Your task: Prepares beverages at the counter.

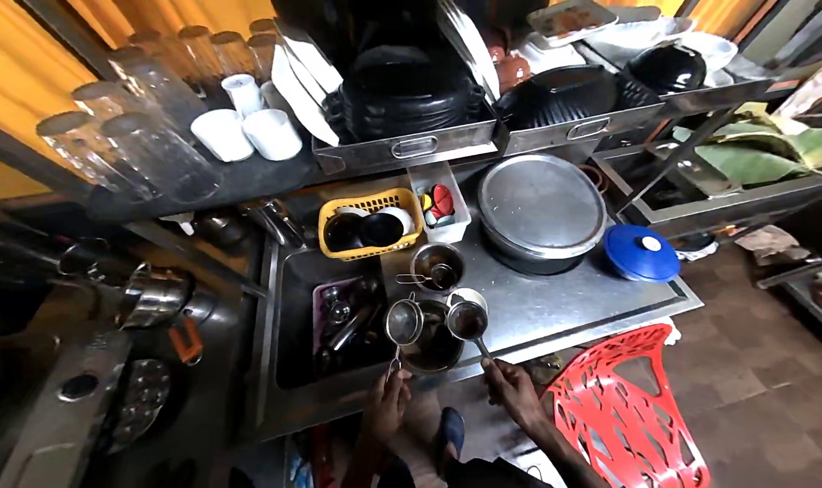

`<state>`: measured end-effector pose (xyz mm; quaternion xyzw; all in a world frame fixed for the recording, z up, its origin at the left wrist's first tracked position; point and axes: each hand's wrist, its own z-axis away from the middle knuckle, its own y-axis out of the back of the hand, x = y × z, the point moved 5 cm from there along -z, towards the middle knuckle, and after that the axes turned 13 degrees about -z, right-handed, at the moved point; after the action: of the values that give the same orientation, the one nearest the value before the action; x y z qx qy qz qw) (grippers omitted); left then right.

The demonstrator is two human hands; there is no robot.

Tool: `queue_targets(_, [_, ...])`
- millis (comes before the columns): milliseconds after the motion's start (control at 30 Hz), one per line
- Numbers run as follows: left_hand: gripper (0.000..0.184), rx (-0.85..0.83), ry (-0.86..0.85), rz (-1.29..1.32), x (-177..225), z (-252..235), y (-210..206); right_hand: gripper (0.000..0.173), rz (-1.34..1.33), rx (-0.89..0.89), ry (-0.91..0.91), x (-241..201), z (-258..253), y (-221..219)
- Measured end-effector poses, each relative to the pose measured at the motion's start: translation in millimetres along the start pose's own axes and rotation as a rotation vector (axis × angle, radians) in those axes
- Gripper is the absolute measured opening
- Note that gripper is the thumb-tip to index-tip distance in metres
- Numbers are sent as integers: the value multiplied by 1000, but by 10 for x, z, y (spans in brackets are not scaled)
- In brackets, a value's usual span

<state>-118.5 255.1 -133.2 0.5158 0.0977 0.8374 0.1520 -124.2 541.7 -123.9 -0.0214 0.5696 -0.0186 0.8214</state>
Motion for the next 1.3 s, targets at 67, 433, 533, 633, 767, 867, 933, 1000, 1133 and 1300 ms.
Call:
queue_targets(67, [37,12,26,124,-24,112,21,44,-15,-60,-4,25,-69,-125])
queue_targets(433, [34,280,110,225,-70,568,332,36,741,111,726,-595,-35,-606])
queue_targets(533, [33,305,118,210,-128,646,392,41,888,130,758,-419,-184,-685])
queue_targets(633, [31,290,106,211,-166,680,390,54,1188,-4,454,-57,-414,-783])
queue_targets(767, [32,261,104,220,-189,711,369,42,1015,7,370,-154,-381,-692])
queue_targets(867, [30,234,120,278,-200,738,313,33,642,-23,244,-105,-454,-506])
queue_targets(933, [28,241,134,319,-210,732,282,34,474,-36,154,-7,-539,-453])
queue_targets(1000, [29,234,158,325,-229,734,255,35,524,-1,140,47,-563,-433])
queue_targets(1133, [29,245,167,315,-208,760,345,35,675,73,377,-160,-556,-413])
queue_targets(1300, [32,249,167,293,-165,814,587,31,591,84,442,-363,-550,-490])
